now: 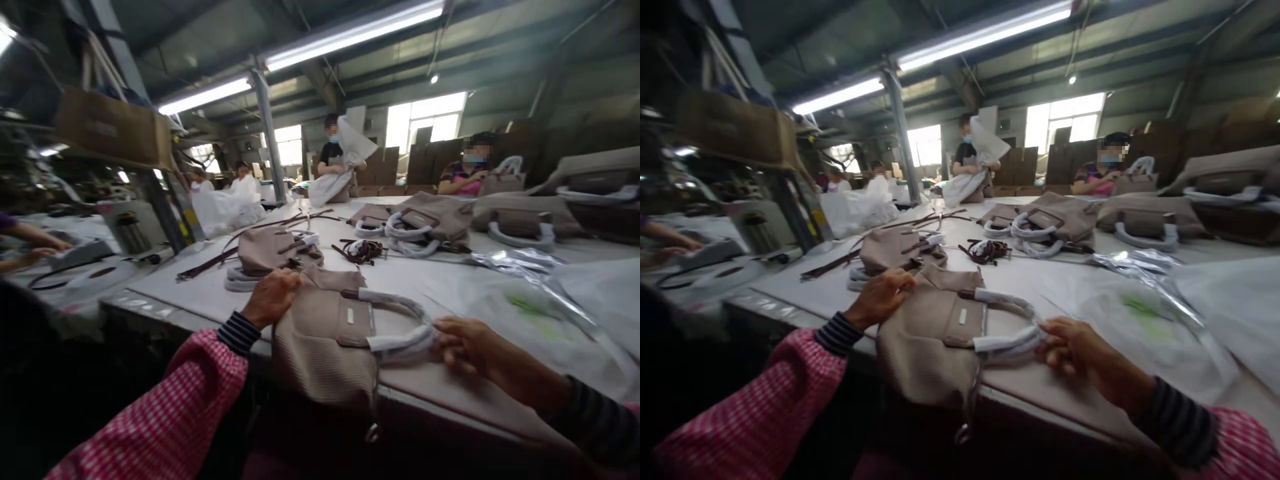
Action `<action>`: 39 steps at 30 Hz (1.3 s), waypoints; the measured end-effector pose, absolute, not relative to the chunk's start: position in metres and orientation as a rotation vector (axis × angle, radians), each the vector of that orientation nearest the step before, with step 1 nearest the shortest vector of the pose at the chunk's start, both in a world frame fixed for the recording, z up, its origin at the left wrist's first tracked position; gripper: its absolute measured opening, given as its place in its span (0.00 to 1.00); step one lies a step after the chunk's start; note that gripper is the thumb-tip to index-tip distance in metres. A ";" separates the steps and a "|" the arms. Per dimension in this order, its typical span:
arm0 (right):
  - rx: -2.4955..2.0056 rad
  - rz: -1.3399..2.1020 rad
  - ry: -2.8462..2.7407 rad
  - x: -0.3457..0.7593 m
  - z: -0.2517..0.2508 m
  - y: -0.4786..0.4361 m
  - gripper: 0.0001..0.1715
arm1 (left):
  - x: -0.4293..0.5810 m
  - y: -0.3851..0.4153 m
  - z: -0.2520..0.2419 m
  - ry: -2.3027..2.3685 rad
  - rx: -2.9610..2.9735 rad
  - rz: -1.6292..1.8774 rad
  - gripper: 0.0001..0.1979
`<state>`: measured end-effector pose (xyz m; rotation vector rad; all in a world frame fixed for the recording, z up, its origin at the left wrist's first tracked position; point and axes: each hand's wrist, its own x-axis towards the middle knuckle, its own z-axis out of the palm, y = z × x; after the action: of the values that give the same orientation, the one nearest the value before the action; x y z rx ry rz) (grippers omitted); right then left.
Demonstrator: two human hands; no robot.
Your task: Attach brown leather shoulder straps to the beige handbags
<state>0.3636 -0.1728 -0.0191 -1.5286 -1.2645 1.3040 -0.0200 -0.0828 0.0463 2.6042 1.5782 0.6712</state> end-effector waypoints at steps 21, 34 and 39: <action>-1.912 0.244 -2.079 0.350 0.009 -0.138 0.05 | 0.045 -0.100 0.033 0.988 2.794 0.027 0.24; -1.388 1.182 -1.540 0.346 0.024 -0.121 0.09 | 0.055 -0.104 0.028 1.024 2.740 0.003 0.29; -0.819 1.558 -1.336 0.308 0.055 -0.115 0.17 | 0.050 -0.099 0.029 1.027 2.522 0.254 0.25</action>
<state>0.3080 -0.1152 0.0552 -0.8189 -1.3356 1.5584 0.0505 -0.0992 0.0288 2.5224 1.0267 0.2544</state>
